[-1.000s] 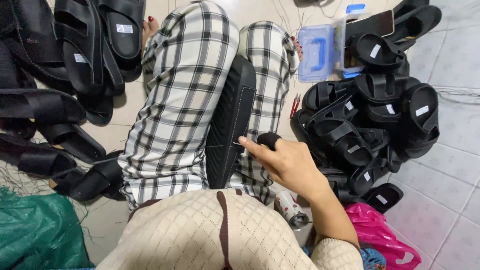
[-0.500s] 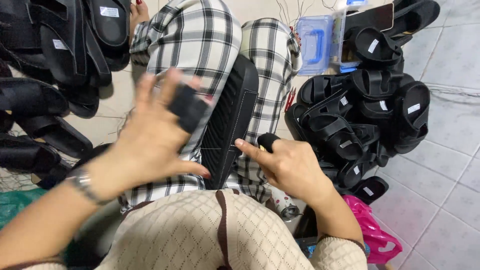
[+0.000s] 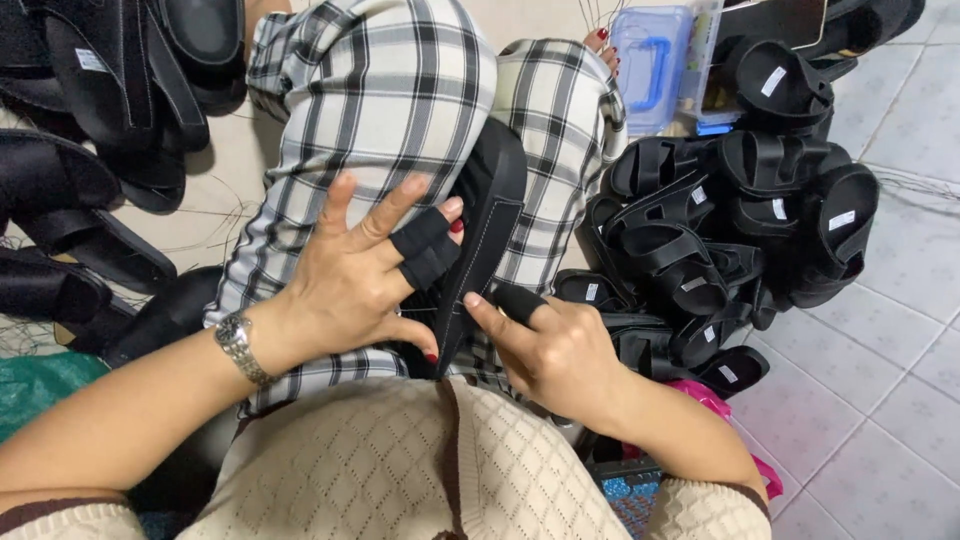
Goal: Hand-sewing the upper component of black sandals to the soles using a needle and thread while sitting on the floor.
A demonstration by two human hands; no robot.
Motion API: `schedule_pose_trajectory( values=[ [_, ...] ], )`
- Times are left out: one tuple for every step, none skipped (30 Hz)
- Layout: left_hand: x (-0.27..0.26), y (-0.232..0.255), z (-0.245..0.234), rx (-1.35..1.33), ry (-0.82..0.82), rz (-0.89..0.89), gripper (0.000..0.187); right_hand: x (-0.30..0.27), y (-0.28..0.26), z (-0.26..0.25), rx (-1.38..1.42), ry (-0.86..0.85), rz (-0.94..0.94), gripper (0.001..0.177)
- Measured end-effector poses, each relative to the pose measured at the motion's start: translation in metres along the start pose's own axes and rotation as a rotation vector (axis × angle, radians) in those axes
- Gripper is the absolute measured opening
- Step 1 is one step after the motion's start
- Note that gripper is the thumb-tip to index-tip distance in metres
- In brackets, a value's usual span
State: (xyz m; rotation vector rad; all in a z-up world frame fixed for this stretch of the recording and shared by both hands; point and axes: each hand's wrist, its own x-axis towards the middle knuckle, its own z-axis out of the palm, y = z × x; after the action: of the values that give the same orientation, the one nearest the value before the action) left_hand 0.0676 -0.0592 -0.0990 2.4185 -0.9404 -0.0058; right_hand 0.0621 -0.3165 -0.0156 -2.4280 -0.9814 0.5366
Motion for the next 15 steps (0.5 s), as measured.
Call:
schedule_pose_trajectory(
  values=[
    [0.001, -0.001, -0.001, 0.0, 0.0, 0.005, 0.115, 0.001, 0.0, 0.001, 0.018, 0.037, -0.008, 0.053],
    [0.0, 0.001, -0.001, 0.01, 0.006, 0.011, 0.115, 0.002, -0.001, 0.003, 0.011, 0.047, -0.013, 0.053],
    [-0.001, 0.004, -0.002, 0.003, 0.019, 0.006, 0.115, 0.001, -0.004, 0.004, 0.015, 0.115, -0.016, 0.043],
    [-0.003, 0.005, -0.002, -0.002, 0.031, 0.007, 0.116, 0.0, -0.008, 0.007, 0.017, 0.188, -0.017, 0.033],
    [-0.013, 0.006, 0.006, 0.009, 0.036, 0.021, 0.116, -0.002, -0.011, 0.008, 0.007, 0.205, -0.018, 0.033],
    [-0.021, 0.008, 0.015, 0.052, 0.014, -0.025, 0.123, -0.005, -0.013, 0.007, -0.028, 0.227, -0.009, 0.031],
    [-0.029, 0.008, 0.025, 0.093, -0.009, -0.071, 0.13, -0.007, -0.014, 0.006, -0.063, 0.249, 0.001, 0.031],
    [-0.03, 0.018, 0.01, 0.1, -0.01, -0.064, 0.13, -0.009, -0.018, 0.008, -0.064, 0.259, 0.001, 0.031],
    [-0.032, 0.028, -0.005, 0.007, 0.081, -0.132, 0.071, -0.01, -0.022, 0.01, -0.153, 0.261, 0.035, 0.024],
    [-0.035, 0.039, -0.021, -0.09, 0.169, -0.2, 0.023, -0.011, -0.027, 0.013, -0.238, 0.26, 0.071, 0.018],
    [-0.045, 0.043, -0.018, -0.085, 0.165, -0.194, 0.023, -0.015, -0.019, 0.026, -0.235, 0.269, 0.073, 0.018],
    [-0.054, 0.049, -0.014, -0.587, 0.163, -0.337, 0.015, -0.02, -0.009, 0.038, -0.171, 0.317, 0.065, 0.015],
    [-0.063, 0.054, -0.011, -1.093, 0.148, -0.469, 0.008, -0.024, 0.0, 0.05, -0.107, 0.364, 0.056, 0.014],
    [-0.058, 0.057, -0.013, -1.085, 0.158, -0.462, 0.008, -0.026, 0.004, 0.051, -0.114, 0.371, 0.045, 0.014],
    [-0.053, 0.059, -0.015, -1.328, 0.103, -0.542, 0.014, -0.027, 0.008, 0.052, -0.064, 0.38, 0.028, 0.014]
  ],
)
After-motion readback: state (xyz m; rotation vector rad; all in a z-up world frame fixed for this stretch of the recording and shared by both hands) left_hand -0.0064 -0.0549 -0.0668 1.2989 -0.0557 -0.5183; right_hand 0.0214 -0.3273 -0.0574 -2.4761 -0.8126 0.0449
